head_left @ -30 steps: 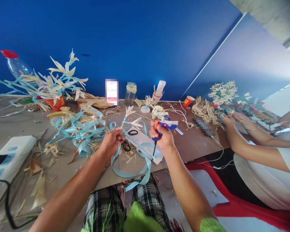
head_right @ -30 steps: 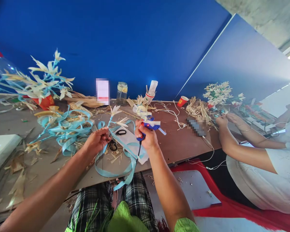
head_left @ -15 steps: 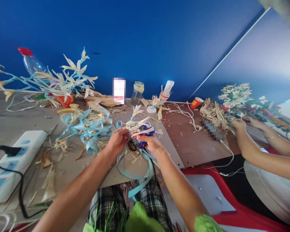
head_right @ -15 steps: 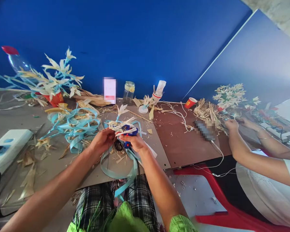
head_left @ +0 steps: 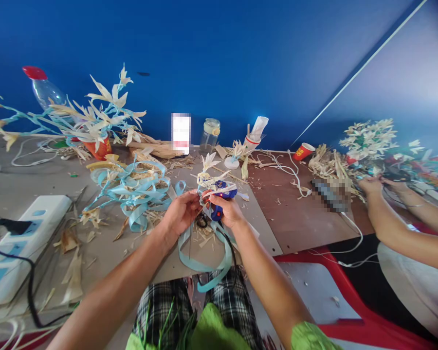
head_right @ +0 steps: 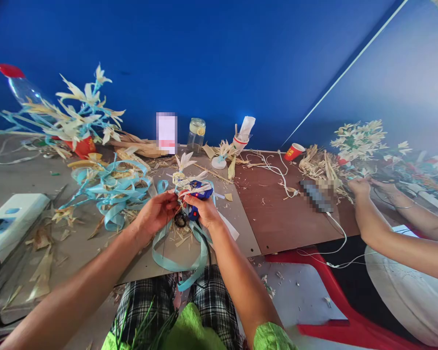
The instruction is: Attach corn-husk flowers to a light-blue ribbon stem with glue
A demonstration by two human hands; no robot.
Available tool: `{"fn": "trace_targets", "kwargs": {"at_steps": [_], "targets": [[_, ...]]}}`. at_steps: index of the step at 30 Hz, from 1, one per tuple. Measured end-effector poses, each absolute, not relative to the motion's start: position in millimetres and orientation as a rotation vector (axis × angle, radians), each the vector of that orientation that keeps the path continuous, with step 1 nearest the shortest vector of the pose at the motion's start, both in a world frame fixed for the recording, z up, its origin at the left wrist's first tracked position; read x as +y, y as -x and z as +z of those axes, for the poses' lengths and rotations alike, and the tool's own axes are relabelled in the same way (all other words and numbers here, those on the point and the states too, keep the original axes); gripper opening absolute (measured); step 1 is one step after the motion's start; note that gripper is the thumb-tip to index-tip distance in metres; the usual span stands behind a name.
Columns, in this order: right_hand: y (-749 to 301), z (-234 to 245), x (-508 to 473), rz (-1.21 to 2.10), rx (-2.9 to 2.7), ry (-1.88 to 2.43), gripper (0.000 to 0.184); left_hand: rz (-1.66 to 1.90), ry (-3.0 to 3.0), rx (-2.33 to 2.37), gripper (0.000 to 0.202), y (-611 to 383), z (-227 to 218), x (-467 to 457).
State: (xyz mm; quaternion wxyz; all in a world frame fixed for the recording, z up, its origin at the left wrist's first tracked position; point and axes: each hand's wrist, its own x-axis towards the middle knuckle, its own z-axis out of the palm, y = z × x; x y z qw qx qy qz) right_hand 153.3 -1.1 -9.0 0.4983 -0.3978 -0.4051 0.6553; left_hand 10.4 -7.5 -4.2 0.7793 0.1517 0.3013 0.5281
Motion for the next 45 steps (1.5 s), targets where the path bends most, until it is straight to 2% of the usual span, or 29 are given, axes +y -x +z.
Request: {"fn": "trace_targets", "kwargs": {"at_steps": [9,24,30,36,45], "targets": [[-157,-13,1,1.612,-1.057,0.96,0.026,1.106,-0.321,0.633,0.009,-9,-4,-7],[-185,-8,-8,1.207,-1.667,1.114,0.019,1.193,-0.346,0.769,0.013,-2,-3,-5],[-191,-4,-6,1.129,-1.709,1.168,0.031,1.196,-0.381,0.81,0.013,-2,1,-5],[-193,-4,-6,1.044,-1.797,1.156,0.031,1.202,-0.416,0.857,0.012,-3,0,-3],[-193,-8,-6,0.958,-1.807,1.167,0.045,1.232,-0.431,0.93,0.013,-3,-3,-1]]}}
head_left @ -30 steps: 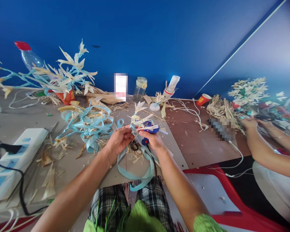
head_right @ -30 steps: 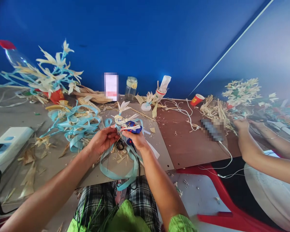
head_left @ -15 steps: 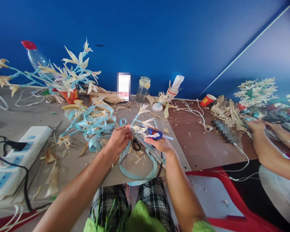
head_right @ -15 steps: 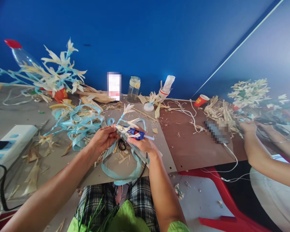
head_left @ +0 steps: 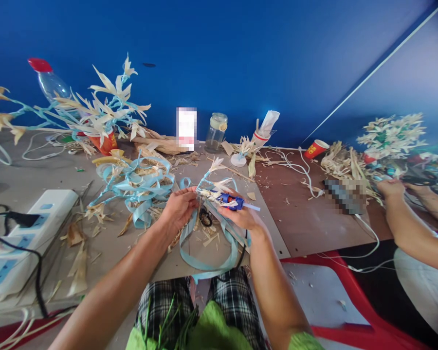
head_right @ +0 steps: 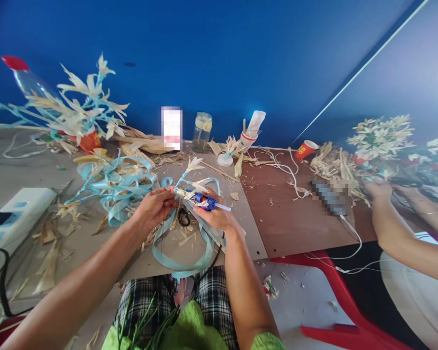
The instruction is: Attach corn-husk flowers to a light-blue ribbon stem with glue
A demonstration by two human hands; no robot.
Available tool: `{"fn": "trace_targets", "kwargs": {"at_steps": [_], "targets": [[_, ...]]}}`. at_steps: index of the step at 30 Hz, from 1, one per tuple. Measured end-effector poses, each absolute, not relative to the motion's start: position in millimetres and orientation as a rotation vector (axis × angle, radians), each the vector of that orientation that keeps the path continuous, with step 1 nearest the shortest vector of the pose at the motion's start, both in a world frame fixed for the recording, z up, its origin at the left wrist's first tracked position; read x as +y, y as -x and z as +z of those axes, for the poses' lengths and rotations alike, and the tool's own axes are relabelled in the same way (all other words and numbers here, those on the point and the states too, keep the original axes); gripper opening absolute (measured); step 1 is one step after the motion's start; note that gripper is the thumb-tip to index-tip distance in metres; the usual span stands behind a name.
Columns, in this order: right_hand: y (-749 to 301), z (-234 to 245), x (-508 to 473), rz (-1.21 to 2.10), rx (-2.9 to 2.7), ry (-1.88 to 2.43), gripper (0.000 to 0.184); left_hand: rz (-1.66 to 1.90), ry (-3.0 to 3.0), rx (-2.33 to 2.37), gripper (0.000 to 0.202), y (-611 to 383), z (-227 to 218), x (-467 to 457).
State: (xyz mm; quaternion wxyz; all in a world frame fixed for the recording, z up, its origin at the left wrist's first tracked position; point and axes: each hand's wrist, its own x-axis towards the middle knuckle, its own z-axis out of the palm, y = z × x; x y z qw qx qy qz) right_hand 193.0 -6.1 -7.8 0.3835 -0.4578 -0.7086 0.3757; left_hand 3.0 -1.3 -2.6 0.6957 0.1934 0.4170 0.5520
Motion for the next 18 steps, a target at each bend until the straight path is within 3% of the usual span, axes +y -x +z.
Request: {"fn": "trace_targets", "kwargs": {"at_steps": [18], "targets": [[-194,-19,-4,0.885,-1.791,1.205,0.029,1.234,-0.434,0.977,0.013,-6,2,-2]]}}
